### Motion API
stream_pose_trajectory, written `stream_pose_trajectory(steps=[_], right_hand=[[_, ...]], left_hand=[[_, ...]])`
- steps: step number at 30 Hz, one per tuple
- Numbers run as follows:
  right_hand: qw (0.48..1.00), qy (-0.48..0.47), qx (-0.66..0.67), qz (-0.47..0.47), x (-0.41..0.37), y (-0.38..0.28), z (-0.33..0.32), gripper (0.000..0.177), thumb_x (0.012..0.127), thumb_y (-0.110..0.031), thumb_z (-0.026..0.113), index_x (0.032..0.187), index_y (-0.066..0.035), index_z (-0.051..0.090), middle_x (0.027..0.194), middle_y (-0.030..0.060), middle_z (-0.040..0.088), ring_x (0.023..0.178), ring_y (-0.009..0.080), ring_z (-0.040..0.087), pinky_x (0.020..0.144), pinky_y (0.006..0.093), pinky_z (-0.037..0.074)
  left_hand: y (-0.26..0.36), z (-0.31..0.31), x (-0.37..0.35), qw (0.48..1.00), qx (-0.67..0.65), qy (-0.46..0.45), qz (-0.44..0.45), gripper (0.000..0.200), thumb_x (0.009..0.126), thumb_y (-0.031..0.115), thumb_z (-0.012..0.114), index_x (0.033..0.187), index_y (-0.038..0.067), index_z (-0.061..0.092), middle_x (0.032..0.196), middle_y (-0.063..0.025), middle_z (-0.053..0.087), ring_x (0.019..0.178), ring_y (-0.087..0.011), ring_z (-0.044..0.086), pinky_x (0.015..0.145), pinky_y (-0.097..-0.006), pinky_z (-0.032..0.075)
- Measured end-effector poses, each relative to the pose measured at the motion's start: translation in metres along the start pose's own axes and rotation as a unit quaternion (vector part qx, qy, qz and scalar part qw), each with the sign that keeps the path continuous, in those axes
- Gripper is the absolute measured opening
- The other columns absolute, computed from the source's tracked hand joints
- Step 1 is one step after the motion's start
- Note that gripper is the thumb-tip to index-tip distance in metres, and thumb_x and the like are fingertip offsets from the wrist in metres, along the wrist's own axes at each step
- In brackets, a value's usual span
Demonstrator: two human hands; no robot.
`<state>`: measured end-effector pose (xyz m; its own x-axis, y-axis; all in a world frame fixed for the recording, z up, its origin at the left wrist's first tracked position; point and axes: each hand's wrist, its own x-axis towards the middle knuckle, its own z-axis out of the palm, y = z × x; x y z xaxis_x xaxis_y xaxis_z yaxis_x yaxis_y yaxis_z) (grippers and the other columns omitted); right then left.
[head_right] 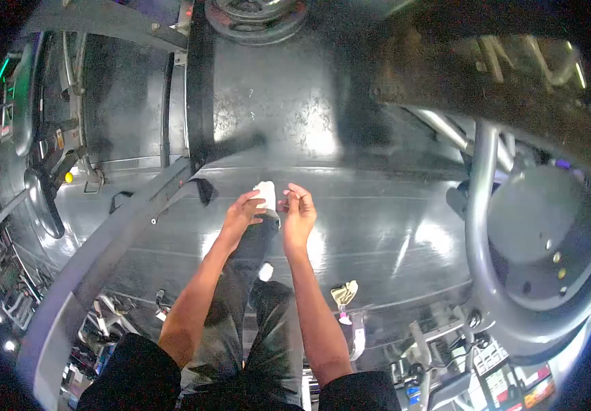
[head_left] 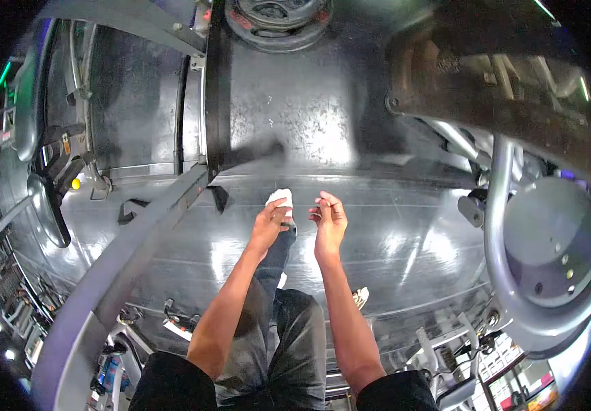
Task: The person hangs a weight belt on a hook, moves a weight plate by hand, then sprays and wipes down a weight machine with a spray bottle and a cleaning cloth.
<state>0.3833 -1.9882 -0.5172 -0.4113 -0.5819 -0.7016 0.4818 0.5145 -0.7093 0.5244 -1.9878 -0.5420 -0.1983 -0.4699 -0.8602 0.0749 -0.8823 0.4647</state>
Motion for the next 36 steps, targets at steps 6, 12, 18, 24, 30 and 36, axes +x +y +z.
stream_pose_trajectory(steps=[6, 12, 18, 24, 30, 36], right_hand=[[1.000, 0.006, 0.018, -0.016, -0.041, 0.029, -0.043, 0.018, 0.095, -0.016, 0.053, 0.108, -0.006, 0.060, 0.095, 0.0024, 0.060, 0.074, 0.0095, 0.056, 0.066, 0.0246, 0.046], [0.999, 0.028, 0.041, -0.016, -0.103, 0.084, -0.087, 0.019, 0.095, -0.017, 0.054, 0.108, -0.005, 0.059, 0.094, 0.0022, 0.060, 0.073, 0.0093, 0.057, 0.064, 0.0237, 0.046], [0.992, 0.089, 0.094, 0.001, -0.170, 0.145, -0.140, 0.019, 0.096, -0.017, 0.052, 0.109, -0.005, 0.059, 0.094, 0.0023, 0.060, 0.073, 0.0090, 0.057, 0.064, 0.0237, 0.046], [0.969, 0.172, 0.180, 0.003, -0.231, 0.182, -0.197, 0.018, 0.096, -0.013, 0.050, 0.109, -0.004, 0.059, 0.094, 0.0037, 0.061, 0.072, 0.0098, 0.057, 0.062, 0.0240, 0.047], [0.928, 0.262, 0.266, 0.008, -0.280, 0.218, -0.255, 0.019, 0.095, -0.012, 0.051, 0.111, -0.005, 0.059, 0.096, 0.0029, 0.061, 0.073, 0.0092, 0.056, 0.063, 0.0242, 0.047], [0.873, 0.341, 0.349, 0.011, -0.313, 0.263, -0.314, 0.025, 0.094, -0.017, 0.054, 0.117, -0.009, 0.056, 0.096, 0.0008, 0.058, 0.076, 0.0096, 0.057, 0.065, 0.0250, 0.046]], left_hand=[[-0.050, -0.012, -0.033, 0.999, 0.047, -0.020, -0.006, 0.045, 0.095, 0.032, 0.052, 0.131, 0.007, 0.044, 0.119, -0.0102, 0.058, 0.104, -0.0209, 0.058, 0.086, -0.0351, 0.049], [-0.120, -0.044, -0.082, 0.997, 0.071, -0.039, 0.007, 0.044, 0.096, 0.035, 0.051, 0.132, 0.009, 0.046, 0.123, -0.0119, 0.056, 0.105, -0.0226, 0.058, 0.086, -0.0370, 0.049], [-0.167, -0.041, -0.118, 0.988, 0.139, -0.067, -0.027, 0.038, 0.098, 0.029, 0.048, 0.131, 0.011, 0.047, 0.124, -0.0123, 0.056, 0.105, -0.0229, 0.058, 0.086, -0.0373, 0.049], [-0.193, 0.004, -0.143, 0.960, 0.235, -0.150, -0.030, 0.039, 0.097, 0.027, 0.049, 0.131, 0.009, 0.047, 0.121, -0.0115, 0.057, 0.103, -0.0218, 0.058, 0.083, -0.0344, 0.049], [-0.230, 0.060, -0.168, 0.905, 0.344, -0.243, -0.054, 0.044, 0.097, 0.031, 0.047, 0.134, 0.008, 0.043, 0.123, -0.0113, 0.055, 0.106, -0.0215, 0.056, 0.087, -0.0355, 0.048], [-0.290, 0.116, -0.189, 0.835, 0.453, -0.293, -0.106, 0.042, 0.097, 0.031, 0.046, 0.132, 0.008, 0.046, 0.123, -0.0097, 0.056, 0.106, -0.0202, 0.057, 0.085, -0.0338, 0.048]])
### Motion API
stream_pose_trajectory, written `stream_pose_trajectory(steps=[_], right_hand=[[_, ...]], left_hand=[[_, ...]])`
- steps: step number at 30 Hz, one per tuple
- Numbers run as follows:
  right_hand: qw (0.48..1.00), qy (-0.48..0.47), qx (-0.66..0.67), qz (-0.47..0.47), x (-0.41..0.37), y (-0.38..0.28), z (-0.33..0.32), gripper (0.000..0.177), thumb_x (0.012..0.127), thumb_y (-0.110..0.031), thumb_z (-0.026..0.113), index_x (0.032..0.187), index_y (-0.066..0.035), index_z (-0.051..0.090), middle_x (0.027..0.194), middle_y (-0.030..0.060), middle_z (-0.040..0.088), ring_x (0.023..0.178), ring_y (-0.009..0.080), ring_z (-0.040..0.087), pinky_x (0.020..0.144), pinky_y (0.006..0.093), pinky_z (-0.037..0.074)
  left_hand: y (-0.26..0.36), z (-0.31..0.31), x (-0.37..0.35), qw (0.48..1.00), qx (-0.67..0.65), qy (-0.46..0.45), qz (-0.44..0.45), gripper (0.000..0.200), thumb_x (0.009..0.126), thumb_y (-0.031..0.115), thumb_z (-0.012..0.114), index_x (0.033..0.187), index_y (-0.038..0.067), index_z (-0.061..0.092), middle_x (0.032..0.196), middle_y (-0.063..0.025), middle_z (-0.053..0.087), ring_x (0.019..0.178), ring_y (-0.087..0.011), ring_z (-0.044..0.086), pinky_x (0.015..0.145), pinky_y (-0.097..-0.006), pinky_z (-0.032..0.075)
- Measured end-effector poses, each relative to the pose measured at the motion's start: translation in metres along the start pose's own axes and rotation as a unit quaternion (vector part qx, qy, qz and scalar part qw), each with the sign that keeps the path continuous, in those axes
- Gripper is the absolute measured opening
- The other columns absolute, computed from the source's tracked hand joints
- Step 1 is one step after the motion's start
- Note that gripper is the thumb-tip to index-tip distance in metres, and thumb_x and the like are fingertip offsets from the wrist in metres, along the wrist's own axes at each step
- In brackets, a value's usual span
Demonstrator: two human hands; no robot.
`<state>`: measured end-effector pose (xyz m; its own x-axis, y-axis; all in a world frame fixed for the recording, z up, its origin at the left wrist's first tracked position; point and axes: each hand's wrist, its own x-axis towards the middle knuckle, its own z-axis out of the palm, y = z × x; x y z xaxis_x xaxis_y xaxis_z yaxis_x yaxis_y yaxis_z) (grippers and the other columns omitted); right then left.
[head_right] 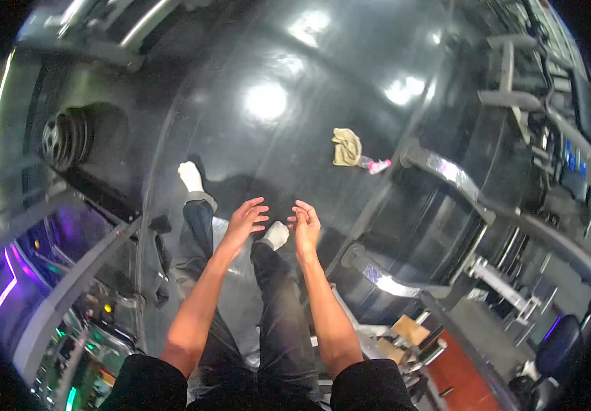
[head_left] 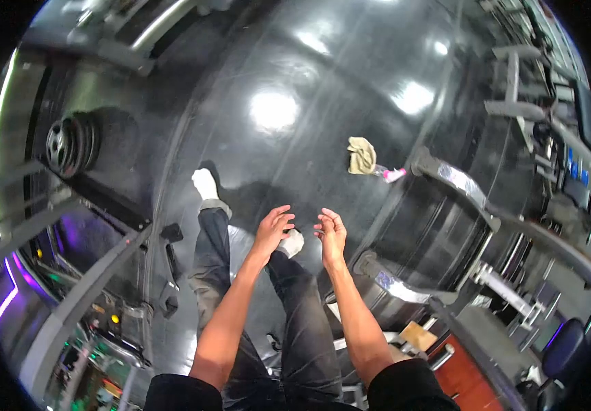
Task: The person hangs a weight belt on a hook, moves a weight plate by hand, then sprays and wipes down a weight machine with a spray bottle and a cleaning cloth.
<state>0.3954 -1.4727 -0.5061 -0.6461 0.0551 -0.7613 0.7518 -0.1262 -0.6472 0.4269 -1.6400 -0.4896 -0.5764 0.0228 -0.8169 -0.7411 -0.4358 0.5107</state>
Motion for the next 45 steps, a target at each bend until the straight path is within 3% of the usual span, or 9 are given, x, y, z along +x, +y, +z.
stream_pose_trajectory(steps=[9, 17, 25, 29, 33, 35, 37, 39, 45], right_hand=[[0.986, 0.169, 0.007, -0.012, 0.074, 0.007, -0.102, 0.041, 0.089, -0.016, 0.059, 0.127, -0.007, 0.045, 0.105, 0.0062, 0.053, 0.077, 0.0143, 0.058, 0.066, 0.0270, 0.048], [0.916, 0.338, -0.187, -0.107, 0.216, 0.002, -0.155, 0.079, 0.074, -0.029, 0.075, 0.138, -0.004, 0.036, 0.118, 0.0242, 0.048, 0.113, 0.0326, 0.047, 0.097, 0.0406, 0.038], [0.922, 0.296, -0.211, -0.136, 0.277, 0.004, -0.173, 0.039, 0.084, -0.027, 0.064, 0.113, -0.003, 0.054, 0.111, 0.0226, 0.058, 0.103, 0.0424, 0.054, 0.088, 0.0468, 0.042], [0.912, 0.308, -0.216, -0.165, 0.268, 0.005, -0.174, 0.031, 0.088, -0.025, 0.060, 0.107, -0.002, 0.054, 0.098, 0.0249, 0.062, 0.093, 0.0431, 0.059, 0.078, 0.0478, 0.045], [0.905, 0.347, -0.181, -0.166, 0.231, 0.004, -0.166, 0.030, 0.088, -0.024, 0.061, 0.107, -0.001, 0.055, 0.097, 0.0246, 0.064, 0.093, 0.0435, 0.060, 0.078, 0.0461, 0.046], [0.911, 0.360, -0.158, -0.122, 0.209, 0.011, -0.161, 0.032, 0.089, -0.024, 0.060, 0.110, -0.001, 0.055, 0.098, 0.0243, 0.064, 0.094, 0.0419, 0.061, 0.080, 0.0443, 0.046], [0.882, 0.425, -0.094, -0.179, 0.177, 0.015, -0.152, 0.035, 0.090, -0.026, 0.060, 0.114, -0.001, 0.056, 0.099, 0.0227, 0.064, 0.094, 0.0381, 0.062, 0.081, 0.0427, 0.046], [0.891, 0.428, -0.049, -0.142, 0.118, -0.015, -0.132, 0.035, 0.093, -0.025, 0.059, 0.115, 0.001, 0.056, 0.106, 0.0101, 0.062, 0.099, 0.0188, 0.057, 0.088, 0.0327, 0.043], [0.881, 0.391, 0.065, -0.258, -0.023, -0.047, -0.109, 0.033, 0.094, -0.025, 0.057, 0.114, 0.002, 0.055, 0.104, 0.0061, 0.058, 0.094, 0.0187, 0.054, 0.090, 0.0325, 0.041]], left_hand=[[-0.037, 0.086, 0.109, 0.919, 0.385, -0.062, 0.052, 0.026, 0.092, 0.024, 0.053, 0.111, 0.011, 0.066, 0.117, -0.0134, 0.057, 0.105, -0.0256, 0.058, 0.089, -0.0337, 0.047], [-0.042, 0.177, 0.250, 0.577, 0.785, -0.161, 0.161, 0.037, 0.084, 0.022, 0.058, 0.120, 0.030, 0.063, 0.151, -0.0188, 0.016, 0.126, -0.0382, 0.038, 0.101, -0.0517, 0.038], [-0.056, 0.230, 0.342, 0.435, 0.869, -0.210, 0.102, 0.045, 0.085, 0.031, 0.060, 0.130, 0.030, 0.054, 0.156, -0.0081, -0.002, 0.132, -0.0259, 0.036, 0.097, -0.0465, 0.043], [-0.067, 0.219, 0.357, 0.451, 0.855, -0.212, 0.141, 0.050, 0.084, 0.032, 0.060, 0.131, 0.017, 0.053, 0.150, -0.0199, 0.023, 0.121, -0.0294, 0.050, 0.099, -0.0392, 0.043], [-0.054, 0.195, 0.321, 0.621, 0.695, -0.193, 0.306, 0.029, 0.080, 0.026, 0.068, 0.101, 0.006, 0.067, 0.104, -0.0222, 0.063, 0.096, -0.0322, 0.063, 0.086, -0.0373, 0.049], [-0.030, 0.195, 0.277, 0.789, 0.581, -0.108, 0.165, 0.024, 0.079, 0.022, 0.068, 0.094, 0.003, 0.064, 0.101, -0.0217, 0.063, 0.093, -0.0284, 0.064, 0.081, -0.0370, 0.050], [-0.046, 0.164, 0.263, 0.807, 0.558, -0.081, 0.178, 0.024, 0.082, 0.020, 0.067, 0.097, 0.004, 0.058, 0.098, -0.0166, 0.063, 0.084, -0.0244, 0.064, 0.073, -0.0351, 0.051], [-0.061, 0.133, 0.238, 0.958, 0.281, -0.013, 0.057, 0.032, 0.082, 0.025, 0.068, 0.105, 0.006, 0.056, 0.095, -0.0085, 0.063, 0.076, -0.0252, 0.063, 0.069, -0.0369, 0.051], [-0.001, 0.097, 0.060, 0.977, -0.042, -0.070, -0.197, 0.035, 0.089, 0.029, 0.059, 0.119, 0.013, 0.050, 0.108, -0.0058, 0.058, 0.105, -0.0187, 0.056, 0.085, -0.0367, 0.048]])
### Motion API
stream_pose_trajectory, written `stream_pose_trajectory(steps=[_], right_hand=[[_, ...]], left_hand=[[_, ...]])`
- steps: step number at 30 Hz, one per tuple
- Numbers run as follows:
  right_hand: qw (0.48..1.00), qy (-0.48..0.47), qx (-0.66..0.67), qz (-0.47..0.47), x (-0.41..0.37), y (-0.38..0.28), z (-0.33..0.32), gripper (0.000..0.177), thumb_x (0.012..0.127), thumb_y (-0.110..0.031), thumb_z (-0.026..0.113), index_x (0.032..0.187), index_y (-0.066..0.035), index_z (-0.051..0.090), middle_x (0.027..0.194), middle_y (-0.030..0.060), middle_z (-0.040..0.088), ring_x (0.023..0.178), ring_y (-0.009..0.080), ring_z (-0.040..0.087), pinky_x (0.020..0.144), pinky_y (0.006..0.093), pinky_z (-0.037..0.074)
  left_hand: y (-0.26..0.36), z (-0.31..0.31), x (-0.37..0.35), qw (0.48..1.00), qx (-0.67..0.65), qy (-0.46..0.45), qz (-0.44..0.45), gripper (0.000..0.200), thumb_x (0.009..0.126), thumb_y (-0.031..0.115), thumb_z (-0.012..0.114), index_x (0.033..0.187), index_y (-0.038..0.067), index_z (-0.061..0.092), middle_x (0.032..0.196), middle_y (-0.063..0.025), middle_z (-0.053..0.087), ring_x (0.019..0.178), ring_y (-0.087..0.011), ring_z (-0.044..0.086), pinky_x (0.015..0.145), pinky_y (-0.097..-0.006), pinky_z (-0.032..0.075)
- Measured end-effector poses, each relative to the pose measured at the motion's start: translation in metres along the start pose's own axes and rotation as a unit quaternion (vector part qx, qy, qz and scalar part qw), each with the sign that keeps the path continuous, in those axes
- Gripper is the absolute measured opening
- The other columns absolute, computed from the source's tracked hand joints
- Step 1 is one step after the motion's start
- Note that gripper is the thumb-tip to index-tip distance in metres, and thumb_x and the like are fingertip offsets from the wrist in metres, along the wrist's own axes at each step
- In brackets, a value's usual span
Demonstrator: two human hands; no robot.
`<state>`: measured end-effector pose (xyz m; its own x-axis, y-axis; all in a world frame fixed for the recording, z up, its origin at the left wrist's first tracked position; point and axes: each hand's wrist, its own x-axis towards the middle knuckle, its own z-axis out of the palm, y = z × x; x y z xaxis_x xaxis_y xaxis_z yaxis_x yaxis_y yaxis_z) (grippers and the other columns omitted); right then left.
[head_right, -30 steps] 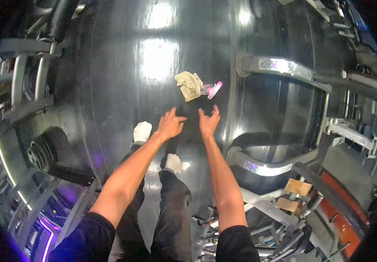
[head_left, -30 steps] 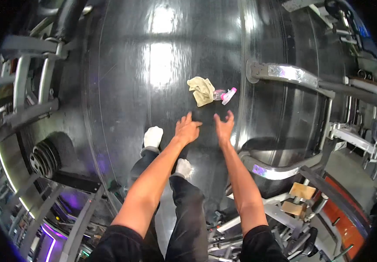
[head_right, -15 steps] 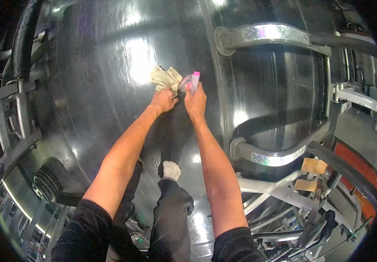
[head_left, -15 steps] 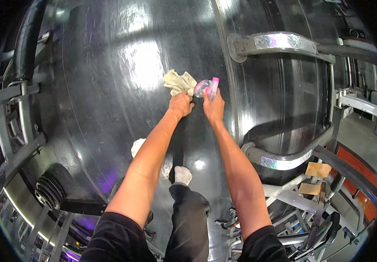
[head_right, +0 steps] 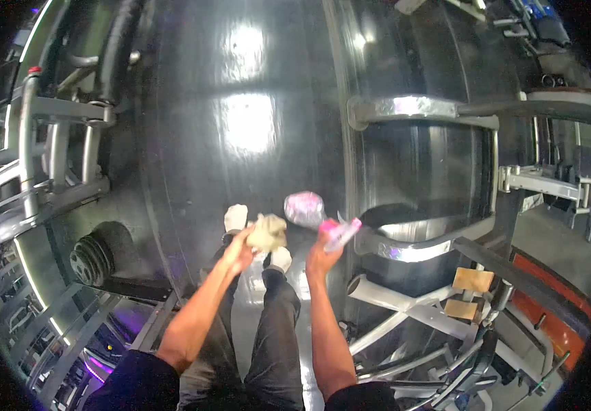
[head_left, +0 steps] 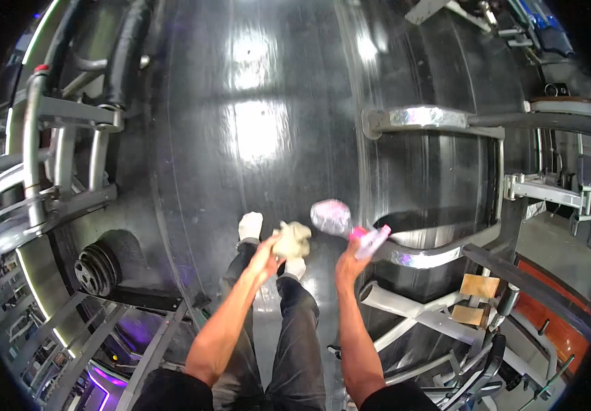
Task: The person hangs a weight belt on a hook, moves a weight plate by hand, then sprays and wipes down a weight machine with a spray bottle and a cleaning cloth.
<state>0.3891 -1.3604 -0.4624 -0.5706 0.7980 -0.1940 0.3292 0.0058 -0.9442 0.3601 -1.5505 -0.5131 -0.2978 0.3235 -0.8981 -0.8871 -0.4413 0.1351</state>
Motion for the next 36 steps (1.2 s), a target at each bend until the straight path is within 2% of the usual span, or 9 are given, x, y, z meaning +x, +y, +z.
stream_pose_trajectory(steps=[6, 12, 14, 17, 22, 24, 26, 30, 36], right_hand=[[0.991, -0.103, 0.052, -0.062, -0.037, -0.113, -0.047, 0.053, 0.097, -0.050, 0.040, 0.114, -0.001, 0.047, 0.096, 0.0108, 0.062, 0.093, 0.0214, 0.057, 0.090, 0.0353, 0.039], [0.987, -0.128, 0.064, -0.072, -0.067, -0.181, -0.095, 0.087, 0.077, -0.068, 0.058, 0.126, -0.001, 0.032, 0.095, 0.0093, 0.056, 0.083, 0.0119, 0.057, 0.066, 0.0257, 0.038], [0.982, -0.144, 0.085, -0.087, -0.072, -0.205, -0.111, 0.077, 0.081, -0.061, 0.060, 0.122, 0.000, 0.038, 0.105, 0.0102, 0.056, 0.085, 0.0137, 0.058, 0.069, 0.0265, 0.040], [0.985, -0.122, 0.085, -0.089, -0.080, -0.257, -0.126, 0.046, 0.077, -0.023, 0.074, 0.111, 0.001, 0.056, 0.117, 0.0132, 0.056, 0.089, 0.0177, 0.059, 0.077, 0.0303, 0.047], [0.977, -0.154, 0.000, -0.145, -0.089, -0.284, -0.158, 0.037, 0.063, -0.010, 0.080, 0.096, -0.001, 0.066, 0.115, 0.0127, 0.058, 0.102, 0.0223, 0.057, 0.080, 0.0322, 0.050], [0.962, -0.179, -0.074, -0.194, -0.091, -0.315, -0.161, 0.035, 0.059, -0.011, 0.083, 0.089, -0.001, 0.067, 0.112, 0.0123, 0.060, 0.102, 0.0229, 0.058, 0.080, 0.0324, 0.050], [0.965, -0.171, -0.058, -0.189, -0.094, -0.339, -0.156, 0.037, 0.056, -0.012, 0.085, 0.088, -0.002, 0.068, 0.111, 0.0128, 0.061, 0.102, 0.0239, 0.059, 0.081, 0.0336, 0.050], [0.949, -0.168, -0.085, -0.254, -0.093, -0.385, -0.134, 0.041, 0.057, -0.013, 0.085, 0.093, -0.002, 0.070, 0.105, 0.0128, 0.064, 0.101, 0.0247, 0.061, 0.080, 0.0343, 0.051], [0.915, -0.175, -0.171, -0.322, -0.113, -0.446, -0.067, 0.039, 0.057, -0.028, 0.083, 0.090, -0.008, 0.073, 0.102, 0.0098, 0.066, 0.087, 0.0259, 0.065, 0.077, 0.0359, 0.050]], left_hand=[[0.007, 0.038, -0.124, 0.990, -0.072, -0.069, 0.104, 0.030, 0.091, 0.027, 0.055, 0.118, 0.017, 0.048, 0.120, -0.0061, 0.054, 0.114, -0.0234, 0.053, 0.088, -0.0443, 0.047], [0.040, 0.111, -0.202, 0.966, 0.115, -0.069, 0.223, 0.033, 0.097, 0.025, 0.049, 0.128, 0.018, 0.038, 0.119, -0.0070, 0.050, 0.102, -0.0205, 0.057, 0.074, -0.0361, 0.053], [0.042, 0.135, -0.224, 0.885, 0.291, -0.050, 0.362, 0.041, 0.096, 0.020, 0.053, 0.133, 0.014, 0.036, 0.115, -0.0076, 0.050, 0.096, -0.0152, 0.055, 0.068, -0.0287, 0.054], [0.046, 0.165, -0.251, 0.893, 0.282, -0.131, 0.326, 0.037, 0.096, 0.016, 0.053, 0.130, 0.009, 0.041, 0.108, -0.0068, 0.054, 0.087, -0.0113, 0.057, 0.068, -0.0225, 0.052], [0.047, 0.196, -0.286, 0.788, 0.438, -0.168, 0.398, 0.017, 0.092, 0.006, 0.051, 0.106, 0.005, 0.061, 0.115, -0.0112, 0.049, 0.107, -0.0193, 0.055, 0.086, -0.0291, 0.049], [0.050, 0.204, -0.304, 0.684, 0.527, -0.159, 0.479, 0.023, 0.089, 0.008, 0.057, 0.112, 0.007, 0.059, 0.117, -0.0117, 0.046, 0.113, -0.0231, 0.051, 0.091, -0.0323, 0.047], [0.051, 0.208, -0.326, 0.769, 0.460, -0.231, 0.379, 0.061, 0.077, 0.011, 0.071, 0.131, 0.010, 0.043, 0.124, -0.0147, 0.035, 0.119, -0.0300, 0.045, 0.099, -0.0386, 0.044], [0.073, 0.219, -0.383, 0.658, 0.584, -0.195, 0.433, 0.098, 0.066, 0.038, 0.079, 0.143, 0.012, 0.024, 0.129, -0.0264, 0.029, 0.130, -0.0423, 0.029, 0.107, -0.0490, 0.031], [0.110, 0.217, -0.412, 0.593, 0.598, -0.151, 0.517, 0.109, 0.058, 0.027, 0.084, 0.146, 0.010, 0.021, 0.137, -0.0287, 0.023, 0.129, -0.0475, 0.030, 0.104, -0.0470, 0.038]])
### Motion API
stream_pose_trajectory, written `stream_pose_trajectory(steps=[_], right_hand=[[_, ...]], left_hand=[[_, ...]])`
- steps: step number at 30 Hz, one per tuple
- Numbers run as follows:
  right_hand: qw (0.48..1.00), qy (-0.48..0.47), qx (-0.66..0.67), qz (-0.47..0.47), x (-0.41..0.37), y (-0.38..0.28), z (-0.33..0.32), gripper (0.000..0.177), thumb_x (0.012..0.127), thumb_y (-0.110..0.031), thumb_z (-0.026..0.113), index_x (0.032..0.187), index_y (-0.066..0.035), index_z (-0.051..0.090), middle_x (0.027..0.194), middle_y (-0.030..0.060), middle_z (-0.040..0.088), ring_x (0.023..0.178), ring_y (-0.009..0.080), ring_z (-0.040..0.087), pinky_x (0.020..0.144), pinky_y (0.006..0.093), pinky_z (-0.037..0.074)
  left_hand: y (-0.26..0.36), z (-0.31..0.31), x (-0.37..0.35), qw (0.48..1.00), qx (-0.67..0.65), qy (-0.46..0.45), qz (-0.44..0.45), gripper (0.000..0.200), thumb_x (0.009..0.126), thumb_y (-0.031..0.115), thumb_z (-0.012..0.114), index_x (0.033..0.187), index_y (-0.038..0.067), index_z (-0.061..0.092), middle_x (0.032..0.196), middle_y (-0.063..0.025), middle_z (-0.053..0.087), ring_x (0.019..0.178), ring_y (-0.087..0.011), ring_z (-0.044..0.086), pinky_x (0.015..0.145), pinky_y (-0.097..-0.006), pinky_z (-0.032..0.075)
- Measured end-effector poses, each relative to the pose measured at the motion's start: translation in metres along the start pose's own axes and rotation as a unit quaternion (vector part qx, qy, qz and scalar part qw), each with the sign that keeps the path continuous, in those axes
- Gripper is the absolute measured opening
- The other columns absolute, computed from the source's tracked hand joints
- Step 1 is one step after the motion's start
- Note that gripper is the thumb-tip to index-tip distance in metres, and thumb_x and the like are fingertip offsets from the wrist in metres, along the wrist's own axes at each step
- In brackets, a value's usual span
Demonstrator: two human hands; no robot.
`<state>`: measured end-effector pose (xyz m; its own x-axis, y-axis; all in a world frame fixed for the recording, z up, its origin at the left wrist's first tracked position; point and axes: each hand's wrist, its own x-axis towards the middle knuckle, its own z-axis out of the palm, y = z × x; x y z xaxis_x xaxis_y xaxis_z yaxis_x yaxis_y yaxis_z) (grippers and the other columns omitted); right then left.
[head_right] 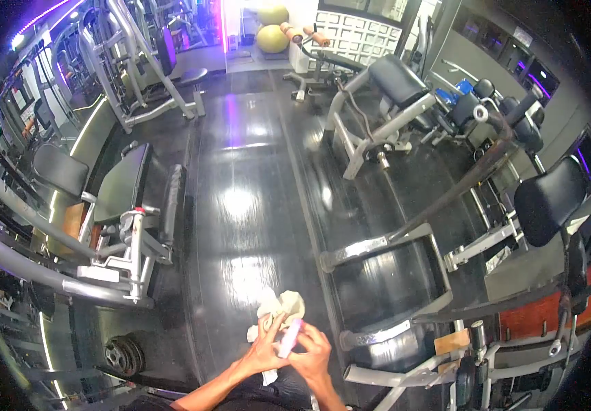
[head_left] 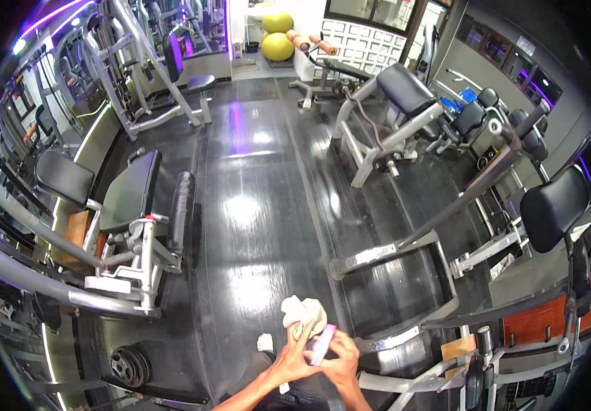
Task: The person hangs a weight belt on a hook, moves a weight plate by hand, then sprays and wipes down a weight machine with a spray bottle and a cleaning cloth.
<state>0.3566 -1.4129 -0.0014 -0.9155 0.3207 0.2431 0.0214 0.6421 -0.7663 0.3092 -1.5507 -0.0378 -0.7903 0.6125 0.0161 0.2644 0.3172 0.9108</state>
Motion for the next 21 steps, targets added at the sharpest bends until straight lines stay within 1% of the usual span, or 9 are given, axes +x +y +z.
stream_pose_trajectory(steps=[2, 4, 8, 11, 15, 16, 18, 19, 21], right_hand=[[0.997, 0.006, -0.038, -0.068, 0.010, -0.020, 0.017, 0.030, 0.058, -0.028, 0.079, 0.077, -0.008, 0.070, 0.094, 0.0085, 0.066, 0.080, 0.0265, 0.062, 0.074, 0.0375, 0.048], [0.998, -0.009, -0.017, -0.066, 0.018, -0.033, 0.033, 0.026, 0.059, -0.026, 0.077, 0.073, -0.006, 0.067, 0.093, 0.0089, 0.066, 0.081, 0.0268, 0.062, 0.075, 0.0377, 0.047], [0.994, -0.078, 0.016, -0.076, 0.043, -0.059, 0.044, 0.028, 0.064, -0.020, 0.078, 0.083, -0.003, 0.067, 0.105, 0.0127, 0.061, 0.100, 0.0301, 0.056, 0.088, 0.0396, 0.045], [0.991, -0.084, 0.090, -0.056, 0.067, -0.066, 0.042, 0.028, 0.069, -0.020, 0.077, 0.088, -0.004, 0.066, 0.116, 0.0137, 0.057, 0.110, 0.0312, 0.051, 0.095, 0.0402, 0.041], [0.983, -0.102, 0.147, -0.042, 0.108, -0.039, 0.062, 0.054, 0.079, -0.020, 0.071, 0.125, -0.005, 0.047, 0.135, 0.0187, 0.037, 0.126, 0.0376, 0.038, 0.104, 0.0453, 0.033], [0.982, -0.104, 0.148, -0.048, 0.120, -0.034, 0.068, 0.054, 0.079, -0.020, 0.071, 0.125, -0.005, 0.047, 0.135, 0.0187, 0.037, 0.126, 0.0376, 0.038, 0.104, 0.0453, 0.033], [0.865, -0.171, 0.453, 0.131, 0.141, -0.026, 0.087, 0.056, 0.082, -0.021, 0.069, 0.129, -0.003, 0.044, 0.138, 0.0171, 0.035, 0.130, 0.0326, 0.035, 0.105, 0.0433, 0.033], [0.881, -0.222, 0.404, 0.108, 0.156, -0.020, 0.090, 0.055, 0.085, -0.017, 0.065, 0.133, -0.004, 0.040, 0.135, 0.0143, 0.040, 0.128, 0.0236, 0.037, 0.103, 0.0373, 0.036], [0.876, -0.289, 0.378, 0.076, 0.185, -0.007, 0.096, 0.053, 0.086, -0.014, 0.063, 0.133, -0.003, 0.040, 0.132, 0.0127, 0.044, 0.125, 0.0201, 0.041, 0.101, 0.0347, 0.037]], left_hand=[[-0.013, -0.008, 0.006, 0.991, 0.074, 0.056, 0.094, 0.098, 0.061, 0.025, 0.083, 0.142, 0.006, 0.030, 0.133, -0.0284, 0.031, 0.125, -0.0459, 0.036, 0.101, -0.0464, 0.040], [-0.011, -0.023, 0.010, 0.986, 0.003, 0.153, 0.063, 0.074, 0.069, 0.017, 0.075, 0.132, -0.001, 0.041, 0.128, -0.0274, 0.039, 0.112, -0.0414, 0.045, 0.095, -0.0458, 0.042], [-0.006, -0.065, 0.024, 0.974, 0.052, 0.197, 0.098, 0.062, 0.070, 0.007, 0.070, 0.127, -0.003, 0.047, 0.113, -0.0183, 0.056, 0.103, -0.0377, 0.048, 0.089, -0.0442, 0.044], [-0.003, -0.097, 0.038, 0.978, 0.064, 0.172, 0.100, 0.060, 0.069, 0.006, 0.070, 0.125, -0.003, 0.049, 0.112, -0.0177, 0.057, 0.104, -0.0366, 0.049, 0.091, -0.0432, 0.043], [0.007, -0.140, 0.068, 0.980, -0.001, 0.114, 0.165, 0.053, 0.074, 0.005, 0.069, 0.123, -0.002, 0.052, 0.112, -0.0173, 0.057, 0.104, -0.0348, 0.052, 0.091, -0.0420, 0.044], [0.010, -0.150, 0.080, 0.980, -0.030, 0.091, 0.174, 0.050, 0.076, 0.006, 0.068, 0.122, -0.001, 0.052, 0.110, -0.0171, 0.057, 0.103, -0.0348, 0.053, 0.090, -0.0421, 0.044], [0.013, -0.172, 0.104, 0.971, -0.032, 0.089, 0.218, 0.047, 0.078, 0.008, 0.068, 0.121, -0.001, 0.053, 0.111, -0.0160, 0.056, 0.105, -0.0315, 0.053, 0.090, -0.0385, 0.044], [0.009, -0.181, 0.115, 0.980, -0.053, 0.042, 0.189, 0.046, 0.078, 0.009, 0.069, 0.121, 0.000, 0.053, 0.112, -0.0155, 0.055, 0.106, -0.0296, 0.053, 0.091, -0.0371, 0.044], [-0.002, -0.194, 0.140, 0.985, -0.075, -0.014, 0.152, 0.045, 0.080, 0.011, 0.070, 0.120, 0.001, 0.054, 0.113, -0.0143, 0.053, 0.107, -0.0258, 0.053, 0.091, -0.0355, 0.043]])
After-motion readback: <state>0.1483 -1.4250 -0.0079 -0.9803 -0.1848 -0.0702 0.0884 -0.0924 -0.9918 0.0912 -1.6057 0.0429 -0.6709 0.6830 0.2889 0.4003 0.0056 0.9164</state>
